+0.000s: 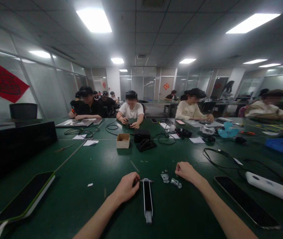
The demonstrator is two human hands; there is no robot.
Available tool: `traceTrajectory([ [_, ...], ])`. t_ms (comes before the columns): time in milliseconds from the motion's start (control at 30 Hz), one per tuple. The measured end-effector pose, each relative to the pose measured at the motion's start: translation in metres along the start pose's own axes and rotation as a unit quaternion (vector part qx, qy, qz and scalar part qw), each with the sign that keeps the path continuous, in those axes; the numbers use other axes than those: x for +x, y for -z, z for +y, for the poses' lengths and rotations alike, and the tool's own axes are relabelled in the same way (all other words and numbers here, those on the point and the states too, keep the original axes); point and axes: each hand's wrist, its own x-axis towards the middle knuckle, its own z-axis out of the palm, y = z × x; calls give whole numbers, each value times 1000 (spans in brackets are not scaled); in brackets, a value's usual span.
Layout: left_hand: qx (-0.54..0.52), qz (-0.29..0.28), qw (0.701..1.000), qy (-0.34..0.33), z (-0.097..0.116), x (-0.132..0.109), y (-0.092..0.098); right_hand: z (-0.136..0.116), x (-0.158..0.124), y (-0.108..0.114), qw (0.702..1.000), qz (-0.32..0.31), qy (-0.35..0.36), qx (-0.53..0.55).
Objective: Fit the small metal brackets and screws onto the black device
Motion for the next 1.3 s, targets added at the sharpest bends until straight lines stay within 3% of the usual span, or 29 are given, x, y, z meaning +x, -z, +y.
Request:
traceTrajectory([
  [400, -3, -6, 1000, 6, 0, 0, 0, -27, -14, 7, 997, 19, 6, -79],
  [933, 0, -13, 1000, 8, 1, -1, 2, -15, -9, 3, 996, -4, 5, -83],
  [1300, 1, -16, 1000, 11, 3, -2, 2, -23, -7, 5, 996, -1, -40, -85],
])
